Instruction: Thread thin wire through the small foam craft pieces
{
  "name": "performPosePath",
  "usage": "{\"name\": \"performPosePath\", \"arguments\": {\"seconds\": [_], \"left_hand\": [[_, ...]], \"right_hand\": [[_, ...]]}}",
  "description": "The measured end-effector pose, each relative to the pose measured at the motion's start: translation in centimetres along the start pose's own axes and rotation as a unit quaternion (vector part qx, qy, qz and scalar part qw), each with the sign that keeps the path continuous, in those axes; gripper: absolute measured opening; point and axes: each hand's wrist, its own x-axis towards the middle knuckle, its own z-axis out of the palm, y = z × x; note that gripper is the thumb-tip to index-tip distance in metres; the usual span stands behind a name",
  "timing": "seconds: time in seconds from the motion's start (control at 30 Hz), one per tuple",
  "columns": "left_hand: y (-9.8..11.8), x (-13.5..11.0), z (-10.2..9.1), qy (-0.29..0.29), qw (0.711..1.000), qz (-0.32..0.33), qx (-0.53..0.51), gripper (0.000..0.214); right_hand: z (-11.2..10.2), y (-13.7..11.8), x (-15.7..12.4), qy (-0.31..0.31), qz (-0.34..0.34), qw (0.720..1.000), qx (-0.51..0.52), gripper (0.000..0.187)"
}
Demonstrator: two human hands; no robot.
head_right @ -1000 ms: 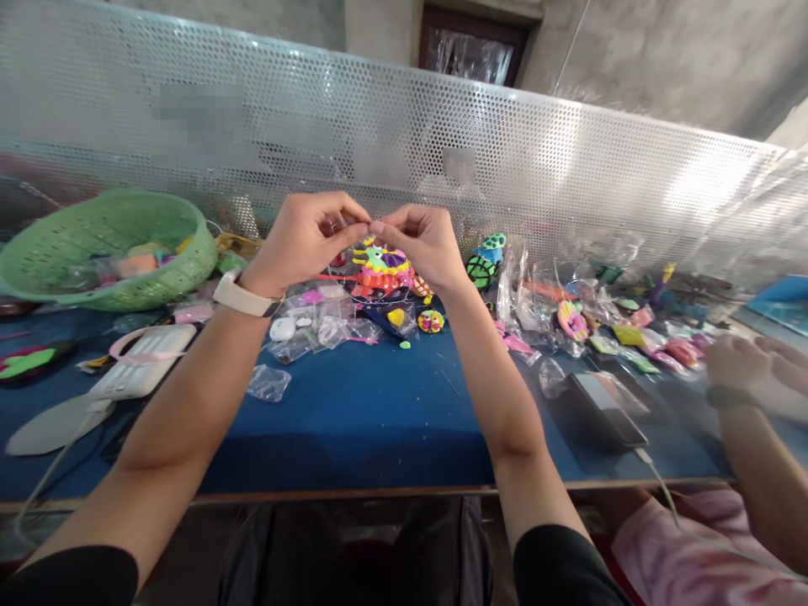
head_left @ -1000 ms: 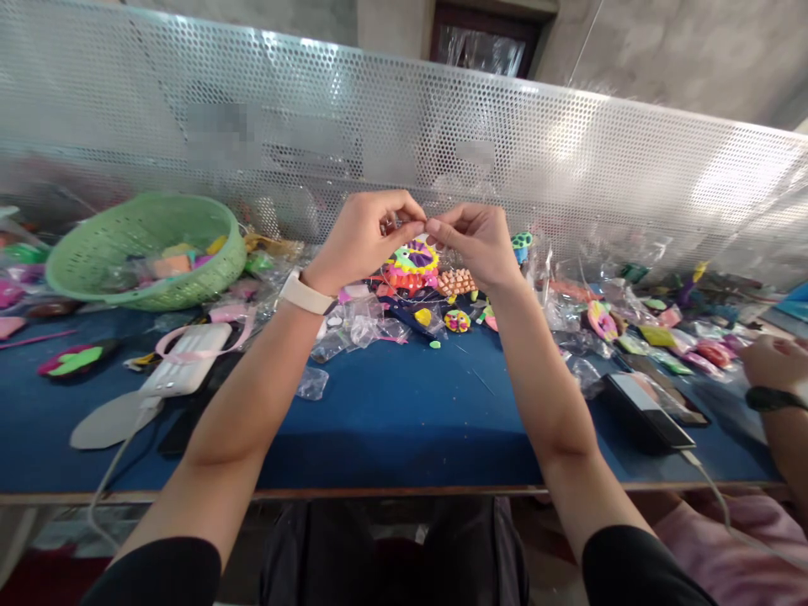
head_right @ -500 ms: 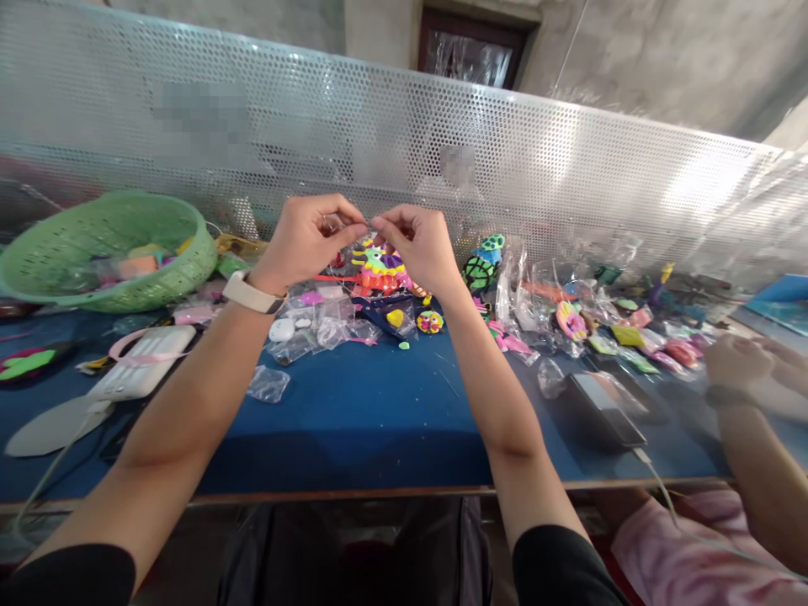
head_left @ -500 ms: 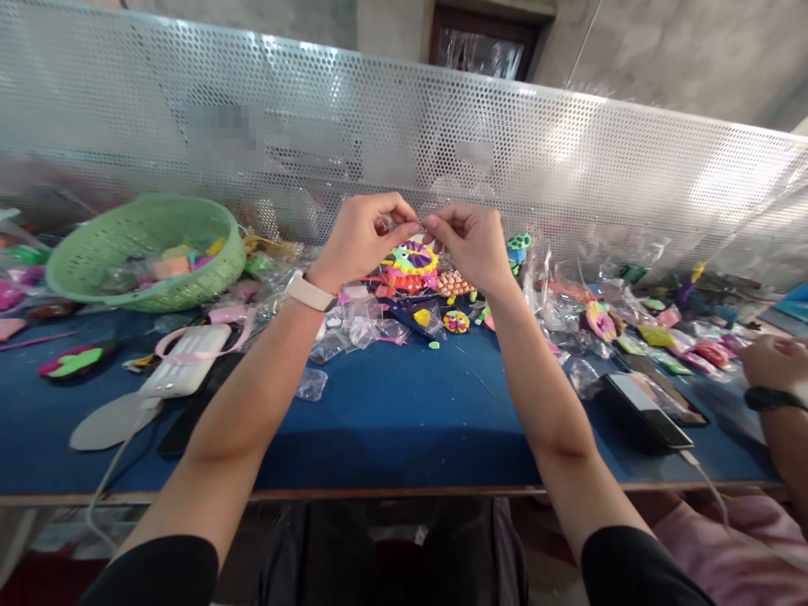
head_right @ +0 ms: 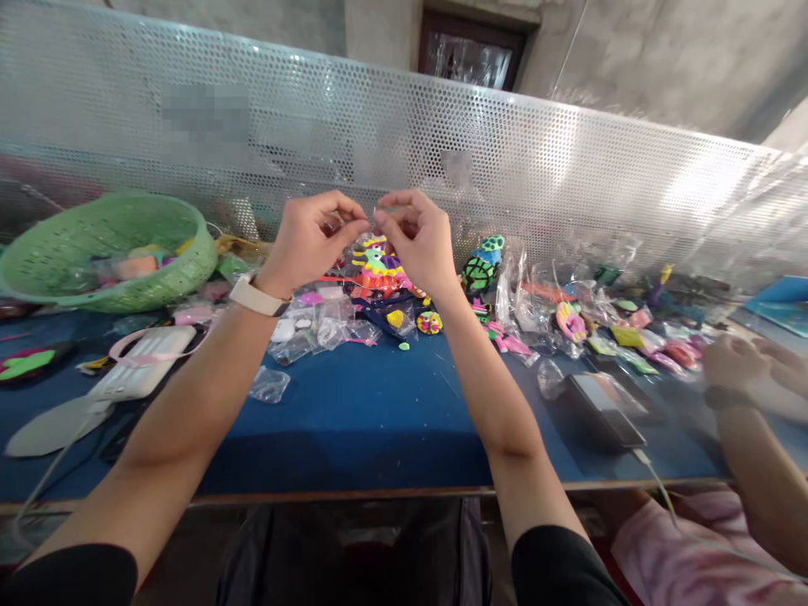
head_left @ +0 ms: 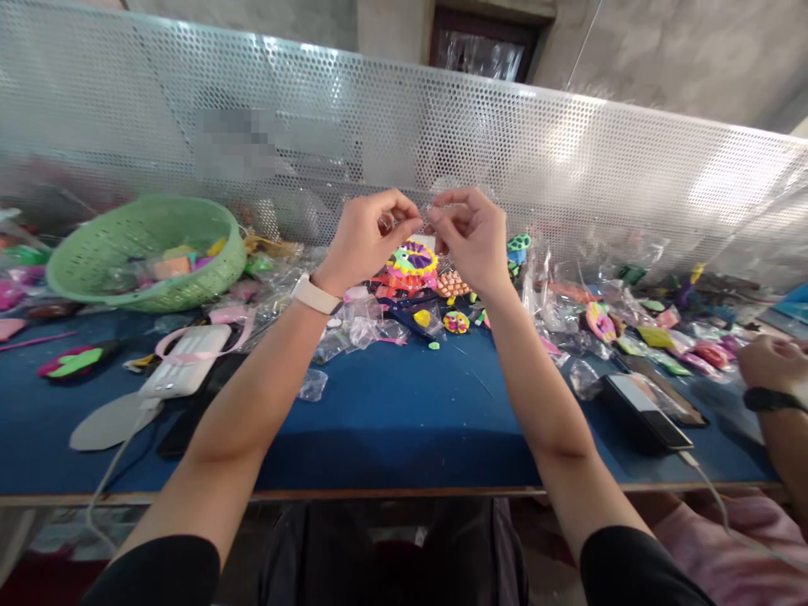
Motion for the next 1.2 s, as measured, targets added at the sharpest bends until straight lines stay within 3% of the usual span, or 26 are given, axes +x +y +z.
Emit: {"name": "performPosePath", "arguments": {"seconds": [0.17, 0.37, 0.5, 0.77, 0.97, 1.1, 1.2], "left_hand": [[-0.4, 0.2, -0.3, -0.005, 0.999, -0.009, -0.047, 0.031], [-0.2, 0.1, -0.9, -0.039, 0.992, 0.01, -0.117, 0.035], [-0.1, 0.0, -0.8, -0.029, 0.995, 0.012, -0.098, 0.034], [0.5, -0.2, -0.8, -0.007, 0.998, 0.027, -0.056, 0.029], [0.6, 0.1, -1.0, -0.006, 0.998, 0.035, -0.044, 0.028], [0.5, 0.3, -1.1, -0.027, 0.997, 0.012, -0.073, 0.034], [0.5, 0.3, -1.1, -0.04, 0.991, -0.011, -0.127, 0.039]], "right_hand": [[0.1, -0.7, -0.7, 0.036, -0.094, 0.987, -0.125, 0.02], [-0.4, -1.1, -1.2, 0.037, -0.158, 0.965, -0.206, 0.025], [-0.5, -0.7, -1.0, 0.026, -0.185, 0.955, -0.231, 0.028], [-0.3, -1.1, -0.7, -0.01, -0.18, 0.961, -0.21, 0.029], [-0.2, -1.5, -0.3, -0.036, -0.118, 0.984, -0.129, 0.037], [-0.4, -1.4, 0.0, -0.078, -0.081, 0.991, -0.068, 0.038], [-1.1, -1.8, -0.1, -0.084, -0.105, 0.986, -0.096, 0.027]]}}
